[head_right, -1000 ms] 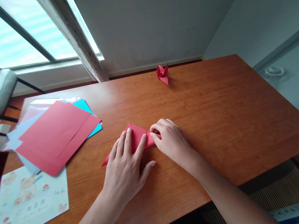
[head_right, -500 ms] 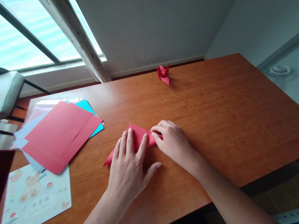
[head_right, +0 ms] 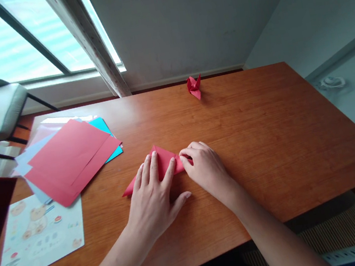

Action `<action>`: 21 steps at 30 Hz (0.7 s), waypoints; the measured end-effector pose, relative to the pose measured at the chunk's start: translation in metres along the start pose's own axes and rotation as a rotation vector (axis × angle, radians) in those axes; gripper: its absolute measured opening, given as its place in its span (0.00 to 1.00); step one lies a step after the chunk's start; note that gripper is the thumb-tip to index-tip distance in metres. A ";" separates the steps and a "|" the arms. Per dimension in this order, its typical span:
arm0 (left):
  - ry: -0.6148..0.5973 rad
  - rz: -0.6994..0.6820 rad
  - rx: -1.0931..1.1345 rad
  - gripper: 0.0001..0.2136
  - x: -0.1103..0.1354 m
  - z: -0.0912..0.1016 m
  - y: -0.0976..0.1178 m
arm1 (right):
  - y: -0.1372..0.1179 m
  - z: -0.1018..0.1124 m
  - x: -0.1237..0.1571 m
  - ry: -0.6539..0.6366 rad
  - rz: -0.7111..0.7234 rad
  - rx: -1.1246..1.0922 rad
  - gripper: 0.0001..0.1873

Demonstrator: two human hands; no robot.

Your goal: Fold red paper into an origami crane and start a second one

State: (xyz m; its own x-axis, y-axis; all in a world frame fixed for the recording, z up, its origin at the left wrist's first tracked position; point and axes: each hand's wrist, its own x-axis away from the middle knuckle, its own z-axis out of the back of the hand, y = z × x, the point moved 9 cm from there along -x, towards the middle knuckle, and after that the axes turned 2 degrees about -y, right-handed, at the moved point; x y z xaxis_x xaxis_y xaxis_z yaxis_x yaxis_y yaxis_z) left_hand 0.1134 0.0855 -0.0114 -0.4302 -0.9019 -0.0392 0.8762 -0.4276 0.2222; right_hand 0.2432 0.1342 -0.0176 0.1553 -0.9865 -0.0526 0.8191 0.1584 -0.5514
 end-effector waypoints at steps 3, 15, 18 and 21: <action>-0.008 0.003 0.002 0.40 0.000 -0.001 0.000 | 0.000 -0.001 -0.001 -0.004 0.010 0.000 0.09; -0.003 -0.006 0.022 0.39 0.000 -0.002 -0.001 | 0.002 -0.002 -0.003 -0.016 0.011 0.006 0.10; -0.002 -0.008 0.023 0.39 0.000 -0.002 -0.001 | 0.002 -0.002 -0.003 -0.015 0.008 0.004 0.10; 0.004 -0.012 0.016 0.39 -0.001 -0.002 -0.001 | 0.001 -0.001 -0.003 -0.012 0.005 0.008 0.10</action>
State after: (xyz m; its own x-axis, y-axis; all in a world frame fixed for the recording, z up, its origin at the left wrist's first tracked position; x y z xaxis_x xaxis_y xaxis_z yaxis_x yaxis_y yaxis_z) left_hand 0.1129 0.0865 -0.0131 -0.4396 -0.8970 -0.0461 0.8676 -0.4373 0.2369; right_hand 0.2431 0.1377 -0.0191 0.1657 -0.9851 -0.0457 0.8227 0.1636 -0.5445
